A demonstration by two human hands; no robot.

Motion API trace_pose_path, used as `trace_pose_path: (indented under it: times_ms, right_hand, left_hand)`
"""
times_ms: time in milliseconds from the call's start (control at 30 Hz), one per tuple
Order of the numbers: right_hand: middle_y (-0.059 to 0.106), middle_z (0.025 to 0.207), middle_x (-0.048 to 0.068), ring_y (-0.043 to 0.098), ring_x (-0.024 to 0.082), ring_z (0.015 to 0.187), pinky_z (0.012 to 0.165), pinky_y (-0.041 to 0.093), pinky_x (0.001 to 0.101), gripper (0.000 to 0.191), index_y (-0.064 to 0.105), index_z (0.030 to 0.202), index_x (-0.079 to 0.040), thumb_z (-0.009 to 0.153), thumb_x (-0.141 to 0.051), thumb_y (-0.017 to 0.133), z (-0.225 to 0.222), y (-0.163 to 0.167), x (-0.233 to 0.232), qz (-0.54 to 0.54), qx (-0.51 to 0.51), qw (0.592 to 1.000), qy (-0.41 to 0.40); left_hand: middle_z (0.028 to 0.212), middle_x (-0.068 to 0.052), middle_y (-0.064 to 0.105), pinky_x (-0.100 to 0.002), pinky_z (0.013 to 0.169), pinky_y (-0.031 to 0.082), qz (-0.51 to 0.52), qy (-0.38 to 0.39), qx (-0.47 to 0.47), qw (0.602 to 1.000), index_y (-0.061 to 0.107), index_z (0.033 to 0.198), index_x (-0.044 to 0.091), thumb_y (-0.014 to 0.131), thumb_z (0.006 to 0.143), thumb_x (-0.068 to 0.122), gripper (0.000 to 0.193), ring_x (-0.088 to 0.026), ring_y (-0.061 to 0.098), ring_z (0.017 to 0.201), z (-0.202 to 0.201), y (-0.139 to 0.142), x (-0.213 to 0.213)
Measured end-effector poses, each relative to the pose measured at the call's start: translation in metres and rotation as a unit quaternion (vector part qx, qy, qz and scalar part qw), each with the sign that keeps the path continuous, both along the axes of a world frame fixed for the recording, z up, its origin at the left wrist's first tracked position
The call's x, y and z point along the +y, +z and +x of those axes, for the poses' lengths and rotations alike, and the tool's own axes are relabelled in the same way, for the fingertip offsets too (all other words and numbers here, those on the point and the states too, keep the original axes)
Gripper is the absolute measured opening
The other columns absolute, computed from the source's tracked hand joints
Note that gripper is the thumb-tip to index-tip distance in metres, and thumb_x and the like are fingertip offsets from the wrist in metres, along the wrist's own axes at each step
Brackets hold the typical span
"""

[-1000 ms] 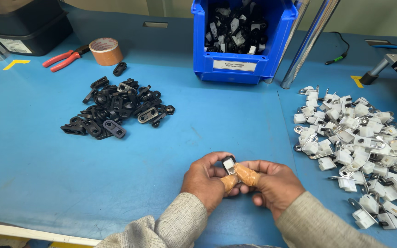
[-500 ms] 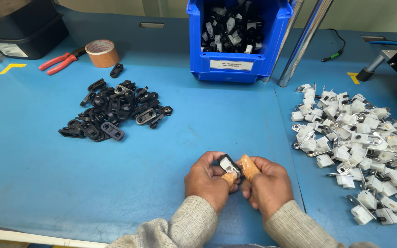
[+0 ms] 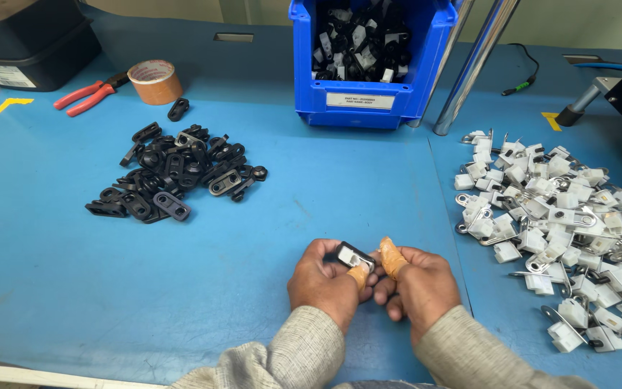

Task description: The person picks black plastic bracket parts from a pile on the workbench, fits a white plastic and metal clip piece into each bracket by hand, and drops the assembled part into a blue bin. They repeat this assembly cycle one part at a time throughout the episode.

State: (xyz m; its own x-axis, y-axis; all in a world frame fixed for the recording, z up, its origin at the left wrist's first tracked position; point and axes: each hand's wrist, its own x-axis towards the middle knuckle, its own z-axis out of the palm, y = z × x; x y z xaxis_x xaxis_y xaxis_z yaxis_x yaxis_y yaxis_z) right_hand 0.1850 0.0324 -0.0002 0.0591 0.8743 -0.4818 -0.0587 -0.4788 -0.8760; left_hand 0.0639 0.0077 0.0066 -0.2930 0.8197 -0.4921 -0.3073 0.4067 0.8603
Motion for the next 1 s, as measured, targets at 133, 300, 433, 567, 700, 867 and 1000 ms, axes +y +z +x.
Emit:
trace_pose_path:
  times_ms: [133,300,433,567,700,867,1000]
  right_hand:
    - [0.070,0.071,0.009,0.054,0.010,0.046,0.036,0.035,0.0259,0.021,0.075,0.103,0.004,0.096,-0.015,0.069,0.008,0.006,-0.003,-0.008,-0.036,0.997,0.062]
    - [0.069,0.070,0.012,0.051,0.013,0.047,0.036,0.034,0.0267,0.017,0.076,0.102,0.005,0.091,-0.007,0.068,-0.005,-0.002,0.001,0.012,-0.084,0.996,0.003]
    - [0.068,0.072,0.012,0.054,0.013,0.046,0.035,0.037,0.0269,0.022,0.075,0.102,0.004,0.092,-0.008,0.059,-0.002,-0.004,0.006,0.016,-0.028,0.999,0.019]
    - [0.073,0.074,0.012,0.059,0.013,0.049,0.036,0.038,0.0257,0.023,0.071,0.099,0.004,0.095,-0.019,0.073,0.009,-0.002,0.010,0.000,-0.051,0.995,0.084]
    - [0.073,0.073,0.010,0.059,0.013,0.049,0.035,0.039,0.0263,0.020,0.074,0.099,0.001,0.093,-0.018,0.072,0.014,0.005,0.016,0.030,-0.108,0.986,0.127]
    - [0.074,0.070,0.006,0.061,0.008,0.049,0.037,0.043,0.0255,0.016,0.079,0.097,-0.005,0.090,-0.014,0.068,0.016,0.006,0.015,0.096,-0.218,0.957,0.165]
    - [0.066,0.064,0.014,0.050,0.013,0.043,0.038,0.038,0.0288,0.022,0.079,0.096,-0.003,0.096,-0.021,0.067,0.007,-0.009,0.014,0.076,-0.229,0.968,0.064]
  left_hand:
    - [0.082,-0.007,0.073,-0.030,0.058,0.065,-0.031,0.006,-0.012,0.999,0.062,0.112,0.004,0.059,0.090,-0.008,0.026,-0.016,0.075,0.071,-0.002,0.000,0.002]
    - [0.074,-0.008,0.073,-0.031,0.054,0.064,-0.016,0.037,0.021,0.999,0.063,0.109,0.003,0.066,0.084,-0.011,0.029,-0.015,0.074,0.063,0.005,-0.002,0.001]
    - [0.077,-0.010,0.074,-0.031,0.054,0.063,-0.017,0.056,0.022,0.998,0.061,0.111,0.007,0.069,0.085,-0.008,0.031,-0.015,0.073,0.063,0.006,-0.004,0.001]
    - [0.094,-0.013,0.073,-0.031,0.059,0.066,-0.025,-0.025,-0.004,0.999,0.062,0.110,0.002,0.070,0.084,-0.006,0.028,-0.018,0.076,0.074,-0.006,0.000,0.005]
    - [0.105,-0.008,0.072,-0.028,0.067,0.063,-0.103,-0.211,0.031,0.972,0.059,0.124,0.012,0.079,0.088,0.016,0.042,-0.013,0.072,0.085,-0.029,0.008,0.010]
    - [0.100,-0.007,0.077,-0.025,0.067,0.065,-0.037,-0.214,0.015,0.976,0.071,0.127,0.010,0.072,0.088,0.012,0.039,-0.014,0.078,0.084,-0.033,0.007,0.006]
    - [0.096,-0.011,0.080,-0.026,0.066,0.065,-0.007,-0.154,0.070,0.986,0.072,0.122,0.009,0.074,0.089,0.016,0.034,-0.017,0.078,0.082,-0.017,-0.001,-0.004]
